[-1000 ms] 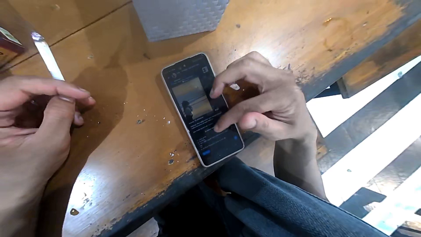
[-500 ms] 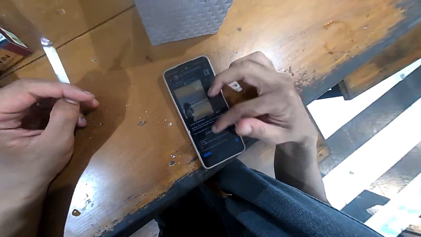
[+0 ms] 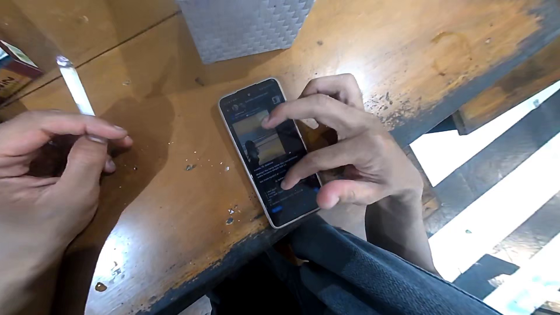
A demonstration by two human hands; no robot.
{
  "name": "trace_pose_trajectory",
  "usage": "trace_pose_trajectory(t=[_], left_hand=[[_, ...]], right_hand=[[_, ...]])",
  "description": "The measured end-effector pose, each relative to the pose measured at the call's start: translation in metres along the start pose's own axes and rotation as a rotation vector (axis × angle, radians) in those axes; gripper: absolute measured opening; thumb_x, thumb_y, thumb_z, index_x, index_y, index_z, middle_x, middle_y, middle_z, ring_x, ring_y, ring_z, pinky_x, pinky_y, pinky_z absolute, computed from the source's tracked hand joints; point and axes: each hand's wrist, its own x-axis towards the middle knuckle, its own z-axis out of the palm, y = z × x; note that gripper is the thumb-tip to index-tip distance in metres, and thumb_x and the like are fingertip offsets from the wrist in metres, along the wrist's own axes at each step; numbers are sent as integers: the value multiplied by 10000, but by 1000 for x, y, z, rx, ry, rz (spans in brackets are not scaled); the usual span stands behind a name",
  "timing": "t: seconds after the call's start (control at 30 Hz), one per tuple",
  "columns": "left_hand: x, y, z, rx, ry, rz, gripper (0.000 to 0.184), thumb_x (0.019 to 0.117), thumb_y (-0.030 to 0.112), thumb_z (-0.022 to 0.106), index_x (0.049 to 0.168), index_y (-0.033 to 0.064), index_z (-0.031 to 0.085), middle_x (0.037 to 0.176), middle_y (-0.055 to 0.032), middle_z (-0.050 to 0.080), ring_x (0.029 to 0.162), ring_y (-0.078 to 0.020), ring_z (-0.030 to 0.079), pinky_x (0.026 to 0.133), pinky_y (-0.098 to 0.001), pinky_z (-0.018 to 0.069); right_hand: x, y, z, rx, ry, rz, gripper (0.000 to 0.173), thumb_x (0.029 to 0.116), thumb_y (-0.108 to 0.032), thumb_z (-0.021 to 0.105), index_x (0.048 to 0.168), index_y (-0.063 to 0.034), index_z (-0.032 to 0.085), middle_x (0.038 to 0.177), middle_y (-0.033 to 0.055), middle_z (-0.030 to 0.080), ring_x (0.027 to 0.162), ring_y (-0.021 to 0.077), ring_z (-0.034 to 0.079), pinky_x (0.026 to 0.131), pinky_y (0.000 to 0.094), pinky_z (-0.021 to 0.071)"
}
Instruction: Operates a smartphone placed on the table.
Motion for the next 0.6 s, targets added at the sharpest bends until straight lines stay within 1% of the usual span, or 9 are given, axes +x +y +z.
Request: trace_pose_trajectory(t=[0.1,0.2,0.27,0.3,0.37,0.4,0.43,0.5,0.6], left_hand=[[-12,-19,-8,9,15,-35,181,1024,138,542,1154,97,662,1016,32,710,720,-27,640,607,-166,526],[-10,-11,-7,20,-10,-28,189,1035,165,543,1182,117,651,1054,39,702,755,-30,642,634,-174,529],[-9,-10,-7,5,-8,-14,178,1030,161,558,1176,122,653,1044,41,708,760,-32,655,631,-170,539],[-9,-11,-7,-10,-7,-3,175,1027,154,561,1171,116,654,1035,36,707,755,-36,652,627,-172,536],[-8,-14,-6,-26,-7,11,175,1027,151,564,1169,112,659,1033,31,706,757,-41,652,632,-176,539],[-8,-14,-6,-33,-3,15,172,1025,151,568,1162,109,663,1026,29,708,756,-45,657,631,-179,545],[-7,-14,-6,-35,-1,16,170,1022,149,570,1156,106,666,1023,27,710,754,-50,660,630,-184,547],[-6,-12,-7,-21,-5,10,175,1016,147,565,1152,102,665,1030,23,712,755,-56,665,629,-189,553],[-6,-13,-6,-18,2,22,174,1020,151,567,1152,96,664,1023,19,715,754,-58,669,620,-190,553]], right_hand=[[-1,-1,0,-3,0,17,450,958,-594,543,819,-276,831,1349,75,645,1335,328,428,1088,513,316],[-1,0,-1,13,-12,15,466,952,-618,537,831,-277,830,1347,65,646,1335,321,430,1086,509,321],[-1,-1,-2,55,-2,23,494,924,-656,547,904,-249,827,1357,68,634,1320,295,444,1080,486,339],[0,-1,-2,82,18,30,513,907,-661,571,962,-209,807,1356,75,625,1309,278,458,1090,474,347],[1,-1,-2,91,47,43,533,896,-639,605,1059,-140,701,1358,95,601,1313,268,480,1113,474,357],[2,-1,-2,85,53,50,523,892,-618,619,1067,-128,676,1361,110,591,1313,277,477,1107,477,358],[3,-1,-2,74,49,56,502,892,-607,619,1044,-133,684,1362,116,584,1317,285,469,1104,478,361],[2,-1,-2,52,38,58,461,904,-597,604,957,-162,746,1358,117,585,1314,295,457,1095,477,368],[0,-1,-2,4,20,51,457,926,-600,585,828,-194,769,1359,124,602,1310,311,462,1089,487,353]])
